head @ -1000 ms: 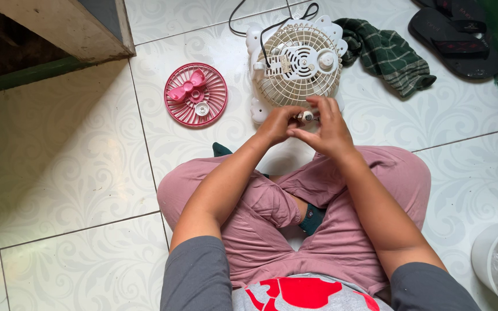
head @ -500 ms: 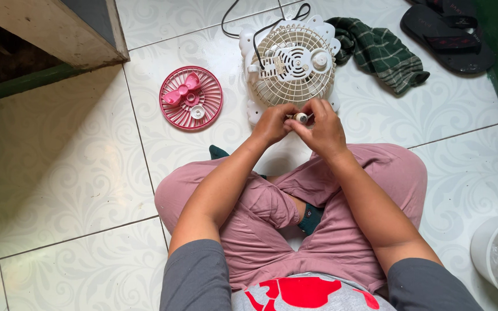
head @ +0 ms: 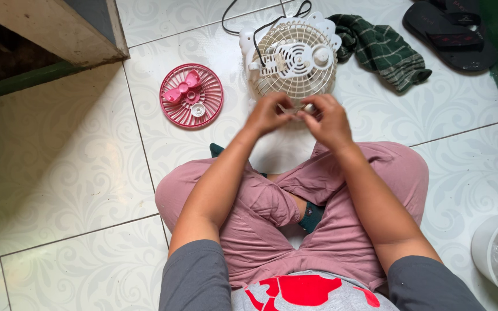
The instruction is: The person sits on the floor and disassembles a small electric fan. They remove the front grille and fan blades, then use a screwdriver to loosen and remove screws from the rear housing.
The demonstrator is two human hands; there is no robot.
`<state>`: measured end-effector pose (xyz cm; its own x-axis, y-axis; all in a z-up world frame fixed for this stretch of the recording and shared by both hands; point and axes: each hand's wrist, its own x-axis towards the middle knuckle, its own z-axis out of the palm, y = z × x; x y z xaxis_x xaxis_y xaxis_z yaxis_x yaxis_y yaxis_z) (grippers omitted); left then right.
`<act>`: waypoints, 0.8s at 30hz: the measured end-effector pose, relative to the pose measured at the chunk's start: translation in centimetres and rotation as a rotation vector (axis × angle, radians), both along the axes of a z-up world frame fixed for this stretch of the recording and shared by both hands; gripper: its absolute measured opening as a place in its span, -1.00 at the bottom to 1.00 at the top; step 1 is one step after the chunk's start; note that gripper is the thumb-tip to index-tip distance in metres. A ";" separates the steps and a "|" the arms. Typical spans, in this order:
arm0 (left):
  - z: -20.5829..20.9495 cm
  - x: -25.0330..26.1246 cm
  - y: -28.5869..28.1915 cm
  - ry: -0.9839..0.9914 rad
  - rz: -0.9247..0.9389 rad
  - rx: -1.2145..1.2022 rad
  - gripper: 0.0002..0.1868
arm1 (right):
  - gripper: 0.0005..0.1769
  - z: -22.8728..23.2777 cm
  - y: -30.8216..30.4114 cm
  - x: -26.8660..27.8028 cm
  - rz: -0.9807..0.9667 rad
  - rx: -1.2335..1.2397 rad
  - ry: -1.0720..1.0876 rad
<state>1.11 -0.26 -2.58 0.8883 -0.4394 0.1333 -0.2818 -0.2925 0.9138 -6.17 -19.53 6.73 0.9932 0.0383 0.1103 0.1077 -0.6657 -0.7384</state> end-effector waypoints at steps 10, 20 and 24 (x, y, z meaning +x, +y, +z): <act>-8.7 2.4 4.6 1.108 0.149 0.261 -0.43 | -0.58 0.1 -1.2 0.5 -0.074 0.289 -0.191; -12.6 0.7 0.4 0.987 0.201 0.104 -0.64 | -0.62 0.0 -1.4 1.1 0.021 0.609 -0.194; -12.2 0.5 0.2 0.957 0.201 0.095 -0.66 | -0.62 -0.5 -0.1 0.4 0.067 0.437 -0.192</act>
<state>1.59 -0.02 -14.75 0.6621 -0.2398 -0.7100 0.6287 -0.3380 0.7004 -5.73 -19.62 6.23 0.9503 0.0112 0.3113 0.3014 -0.2846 -0.9100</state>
